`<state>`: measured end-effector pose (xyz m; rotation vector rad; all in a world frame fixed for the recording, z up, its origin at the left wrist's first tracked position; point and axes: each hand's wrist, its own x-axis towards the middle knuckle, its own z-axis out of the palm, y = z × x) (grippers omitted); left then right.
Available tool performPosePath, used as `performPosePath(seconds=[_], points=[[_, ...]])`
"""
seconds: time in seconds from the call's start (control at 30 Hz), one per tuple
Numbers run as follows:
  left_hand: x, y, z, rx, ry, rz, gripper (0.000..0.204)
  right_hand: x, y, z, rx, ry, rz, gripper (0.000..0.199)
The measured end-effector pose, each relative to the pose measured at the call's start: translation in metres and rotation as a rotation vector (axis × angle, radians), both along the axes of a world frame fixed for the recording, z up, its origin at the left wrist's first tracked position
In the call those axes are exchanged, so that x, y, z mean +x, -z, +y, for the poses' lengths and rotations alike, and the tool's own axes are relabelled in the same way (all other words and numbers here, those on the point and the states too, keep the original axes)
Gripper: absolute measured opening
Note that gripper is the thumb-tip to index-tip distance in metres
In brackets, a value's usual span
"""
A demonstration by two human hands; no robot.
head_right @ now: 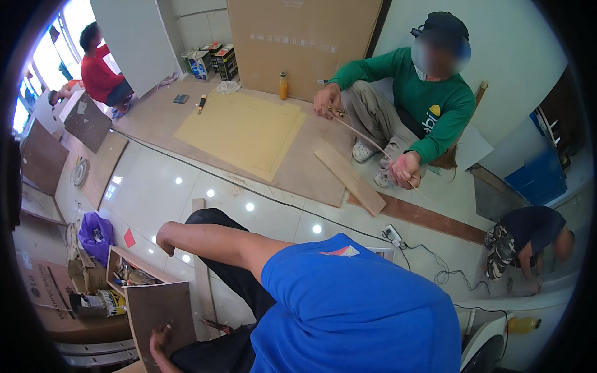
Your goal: The person assembles a cabinet door by attaching hinges and applying edge banding. They handle a wooden door panel, metal hinges, and a strip of white edge banding, positioning and pressing the banding along the door edge.
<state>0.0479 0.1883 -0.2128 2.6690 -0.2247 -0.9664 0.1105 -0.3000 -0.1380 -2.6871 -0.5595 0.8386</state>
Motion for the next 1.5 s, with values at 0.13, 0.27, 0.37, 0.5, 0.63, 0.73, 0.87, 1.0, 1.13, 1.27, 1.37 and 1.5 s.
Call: performPosePath(seconds=[0.13, 0.27, 0.37, 0.5, 0.63, 0.73, 0.87, 1.0, 1.13, 1.27, 1.37, 1.5], points=[[-0.005, 0.002, 0.001, -0.057, -0.246, 0.112, 0.043, 0.008, 0.014, 0.008, -0.006, -0.003, 0.146, 0.046], [-0.011, -0.012, -0.005, -0.078, -0.151, 0.110, 0.046, 0.009, 0.010, 0.012, -0.005, 0.019, 0.063, 0.043], [-0.014, -0.021, -0.013, -0.134, -0.163, 0.120, 0.039, 0.004, 0.005, 0.013, 0.014, 0.017, -0.007, 0.036], [-0.016, -0.023, -0.016, -0.162, -0.169, 0.141, 0.037, 0.000, 0.004, 0.013, 0.005, 0.028, 0.025, 0.036], [-0.015, -0.022, -0.013, -0.167, -0.116, 0.111, 0.036, 0.001, 0.003, 0.014, -0.013, 0.016, 0.014, 0.036], [-0.016, -0.021, -0.012, -0.124, -0.136, 0.105, 0.037, 0.001, 0.002, 0.015, -0.012, -0.012, 0.007, 0.036], [-0.020, -0.021, -0.011, -0.155, -0.165, 0.110, 0.037, 0.001, 0.003, 0.016, 0.014, 0.000, 0.007, 0.037], [-0.023, -0.024, -0.009, -0.154, -0.143, 0.107, 0.039, 0.005, 0.004, 0.018, -0.013, -0.013, 0.032, 0.040], [-0.025, -0.028, -0.019, 0.058, -0.142, -0.035, 0.043, 0.008, 0.012, 0.015, -0.026, 0.008, 0.055, 0.046], [-0.018, -0.031, -0.037, 0.233, 0.153, 0.014, 0.060, -0.003, 0.025, 0.001, 0.078, 0.035, -0.145, 0.037], [-0.027, -0.039, -0.039, 0.076, 0.075, 0.039, 0.062, -0.009, 0.014, -0.016, 0.068, -0.020, -0.075, 0.049], [-0.037, -0.048, -0.038, 0.028, -0.106, 0.178, 0.075, -0.021, -0.026, -0.014, 0.115, -0.049, -0.041, 0.055]])
